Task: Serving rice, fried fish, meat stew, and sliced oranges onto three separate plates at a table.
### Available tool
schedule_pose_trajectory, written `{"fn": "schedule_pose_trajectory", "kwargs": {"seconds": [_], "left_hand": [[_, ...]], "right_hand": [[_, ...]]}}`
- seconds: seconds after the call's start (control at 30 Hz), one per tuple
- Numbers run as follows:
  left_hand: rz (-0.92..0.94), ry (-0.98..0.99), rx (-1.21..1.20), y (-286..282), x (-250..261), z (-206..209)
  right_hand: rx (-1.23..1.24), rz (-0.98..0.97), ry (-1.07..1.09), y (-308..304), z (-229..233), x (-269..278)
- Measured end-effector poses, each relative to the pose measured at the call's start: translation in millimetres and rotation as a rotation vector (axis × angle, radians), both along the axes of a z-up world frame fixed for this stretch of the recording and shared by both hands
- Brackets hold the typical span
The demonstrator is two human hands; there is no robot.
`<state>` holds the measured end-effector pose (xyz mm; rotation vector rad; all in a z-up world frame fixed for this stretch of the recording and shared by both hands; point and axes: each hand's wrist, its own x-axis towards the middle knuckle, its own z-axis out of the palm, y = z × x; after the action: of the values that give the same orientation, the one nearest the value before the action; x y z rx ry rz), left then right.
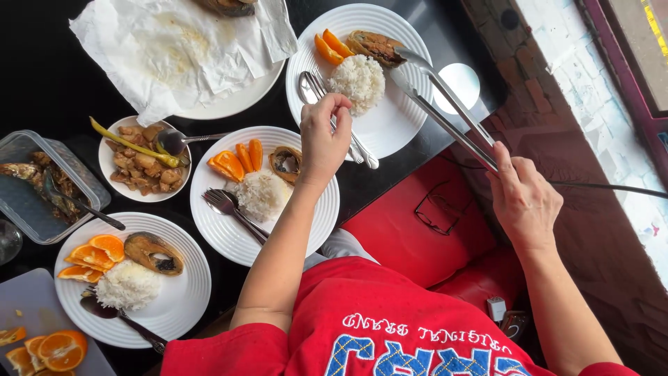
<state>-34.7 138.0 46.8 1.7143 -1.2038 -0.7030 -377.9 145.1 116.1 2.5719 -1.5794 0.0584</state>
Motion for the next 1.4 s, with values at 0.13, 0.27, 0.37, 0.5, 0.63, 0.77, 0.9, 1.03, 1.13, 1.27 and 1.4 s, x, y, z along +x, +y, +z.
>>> {"fn": "schedule_pose_trajectory", "kwargs": {"seconds": [0.13,0.27,0.37,0.5,0.63,0.77,0.9,1.03,1.13,1.27,1.4], "left_hand": [[-0.004,0.008,0.006,-0.3,-2.5,-4.0],[-0.009,0.015,-0.003,1.9,-1.1,-5.4],[-0.019,0.016,0.005,4.9,-0.6,-6.0],[-0.04,0.018,0.006,9.9,-1.4,-5.5],[-0.046,0.008,-0.007,14.5,-0.5,-5.4],[-0.053,0.008,0.001,19.1,2.7,-2.1],[-0.069,0.02,0.026,22.0,5.6,-2.0],[-0.062,0.015,0.013,23.3,7.5,-0.2],[-0.008,-0.011,-0.076,26.2,5.4,-14.1],[0.148,-0.035,-0.143,44.2,10.3,-9.8],[0.279,0.03,-0.183,89.0,28.9,-0.3]], "right_hand": [[-0.029,0.004,-0.02,6.8,2.0,1.7],[-0.016,-0.037,-0.012,24.9,8.9,2.9],[-0.025,-0.104,0.003,41.9,12.4,6.7],[-0.031,-0.177,-0.015,59.6,14.6,13.6],[0.009,-0.174,-0.04,70.8,20.6,26.0],[0.052,-0.243,-0.022,75.7,30.4,30.9],[0.049,-0.25,-0.004,84.5,51.5,28.2],[0.125,-0.299,0.03,91.8,73.0,28.0],[0.189,-0.298,-0.111,88.6,70.5,18.2],[0.315,-0.043,-0.388,76.5,39.3,32.0],[0.848,-0.06,-0.798,71.8,26.0,89.7]]}}
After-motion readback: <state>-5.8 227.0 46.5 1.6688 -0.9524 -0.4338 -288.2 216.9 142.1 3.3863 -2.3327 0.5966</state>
